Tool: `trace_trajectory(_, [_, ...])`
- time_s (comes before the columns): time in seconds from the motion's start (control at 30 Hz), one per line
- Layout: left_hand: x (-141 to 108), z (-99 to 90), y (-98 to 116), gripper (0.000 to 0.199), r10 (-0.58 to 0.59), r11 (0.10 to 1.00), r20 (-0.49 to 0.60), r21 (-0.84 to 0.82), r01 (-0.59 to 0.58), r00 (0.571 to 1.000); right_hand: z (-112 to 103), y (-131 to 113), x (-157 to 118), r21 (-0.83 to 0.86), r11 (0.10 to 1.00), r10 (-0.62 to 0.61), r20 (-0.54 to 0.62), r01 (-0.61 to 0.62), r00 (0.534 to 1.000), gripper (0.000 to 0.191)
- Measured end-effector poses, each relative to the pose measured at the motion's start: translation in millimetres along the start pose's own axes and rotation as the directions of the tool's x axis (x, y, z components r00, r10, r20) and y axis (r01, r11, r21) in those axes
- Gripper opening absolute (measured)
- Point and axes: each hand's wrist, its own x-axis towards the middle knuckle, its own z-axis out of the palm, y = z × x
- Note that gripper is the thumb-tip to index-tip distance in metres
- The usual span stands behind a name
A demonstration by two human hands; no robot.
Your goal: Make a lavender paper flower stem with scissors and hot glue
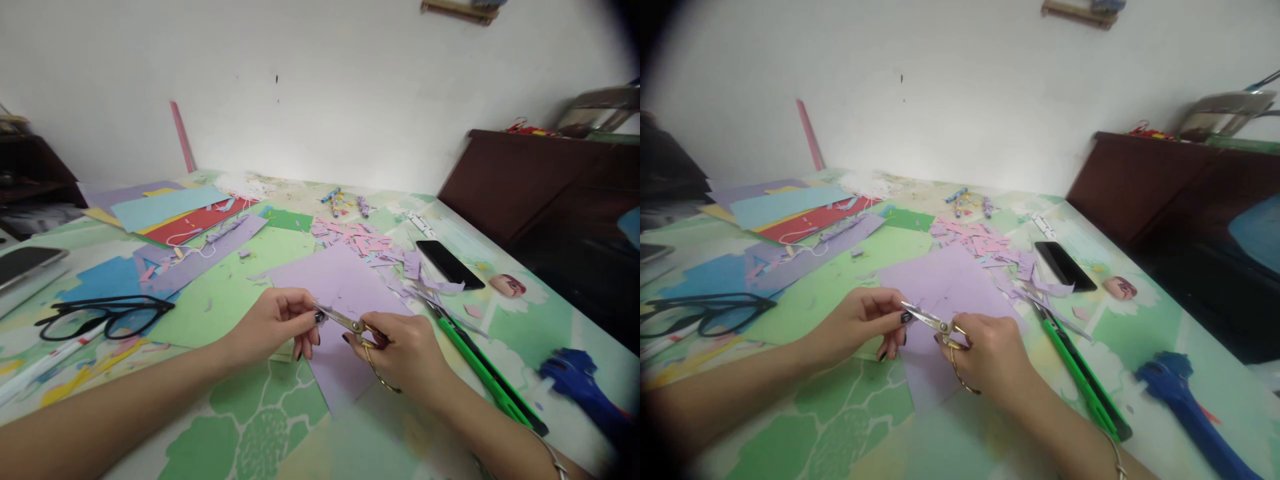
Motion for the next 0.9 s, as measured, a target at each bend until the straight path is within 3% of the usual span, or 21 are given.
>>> trace_trajectory(0.27, [0.1,-1.9,0.7,0.015,-0.036,0.999,-0.045,0.033,0.037,0.998,-4.0,-0.2,3.0,0.026,0.998,0.051,0.004,-0.051,0.999,0.029])
trace_trajectory(0.4, [0.3,-4.1,-0.2,0.020,0.046,0.997,-0.055,-0.057,-0.049,0.997,-5.9,1.6,5.5,0.061,0.988,0.147,-0.027,-0.145,0.989,0.026])
trace_trajectory(0.6, [0.6,-3.7,-1.4,0.019,0.061,0.995,-0.134,-0.075,-0.072,0.989,-4.0,-2.5,5.0,0.119,0.964,0.232,0.069,-0.239,0.970,0.021])
trace_trajectory(0.73, [0.2,-0.1,0.7,0.026,0.028,0.993,-0.135,-0.111,-0.043,0.990,-2.2,-11.1,3.9,0.157,0.959,0.209,0.158,-0.234,0.965,0.022])
trace_trajectory(0.9, [-1.6,5.7,0.6,0.019,-0.019,0.991,-0.110,-0.135,0.004,0.994,3.0,-14.2,1.1,0.115,0.979,0.159,0.100,-0.170,0.982,0.021])
